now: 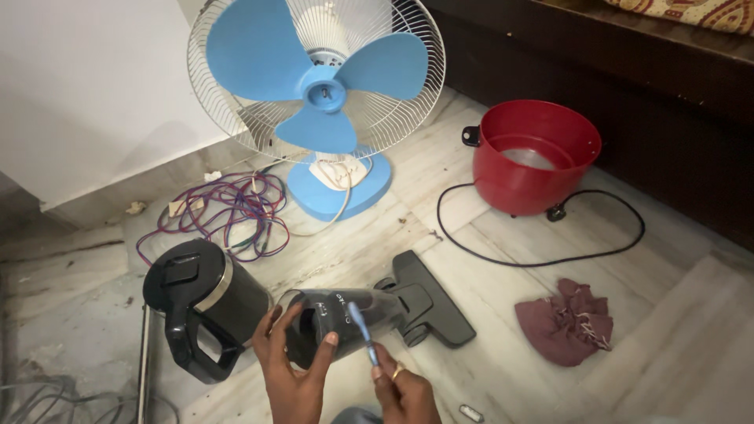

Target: The person sits on the floor and uses a toothbrush to scrub the brush roll and crevices of a handheld vacuum cleaner head. The person holds the vacuum head with one hand and scrubs with the other, focusing on the roller area and the transparent dust bin.

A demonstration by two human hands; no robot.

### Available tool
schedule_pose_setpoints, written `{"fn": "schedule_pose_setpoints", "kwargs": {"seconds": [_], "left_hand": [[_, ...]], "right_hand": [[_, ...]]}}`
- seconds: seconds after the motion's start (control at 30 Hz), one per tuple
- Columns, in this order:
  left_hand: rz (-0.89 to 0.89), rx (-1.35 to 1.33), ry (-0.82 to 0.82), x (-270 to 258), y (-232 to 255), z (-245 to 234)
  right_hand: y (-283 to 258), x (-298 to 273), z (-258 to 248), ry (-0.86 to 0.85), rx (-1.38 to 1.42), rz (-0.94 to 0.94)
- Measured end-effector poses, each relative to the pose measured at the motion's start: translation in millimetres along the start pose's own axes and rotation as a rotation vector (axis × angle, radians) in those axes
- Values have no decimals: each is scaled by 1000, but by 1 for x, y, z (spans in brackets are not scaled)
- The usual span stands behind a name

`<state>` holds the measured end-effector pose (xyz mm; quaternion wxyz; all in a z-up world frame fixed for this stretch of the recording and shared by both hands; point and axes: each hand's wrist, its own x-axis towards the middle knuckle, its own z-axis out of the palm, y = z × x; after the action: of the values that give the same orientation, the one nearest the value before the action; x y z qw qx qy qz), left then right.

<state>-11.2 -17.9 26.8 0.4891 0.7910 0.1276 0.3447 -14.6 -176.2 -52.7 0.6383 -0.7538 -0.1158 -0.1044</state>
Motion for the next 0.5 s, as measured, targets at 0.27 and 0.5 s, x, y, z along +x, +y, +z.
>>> {"fn": "schedule_pose_setpoints", "kwargs": {"seconds": [0.27, 0.5], "left_hand": [[-49, -12, -24, 2, 3, -1], [-114, -165, -10, 2, 6, -4]], "right_hand": [[-2, 3, 4, -111, 59, 291], [-24, 5, 2, -60, -128, 258]]}}
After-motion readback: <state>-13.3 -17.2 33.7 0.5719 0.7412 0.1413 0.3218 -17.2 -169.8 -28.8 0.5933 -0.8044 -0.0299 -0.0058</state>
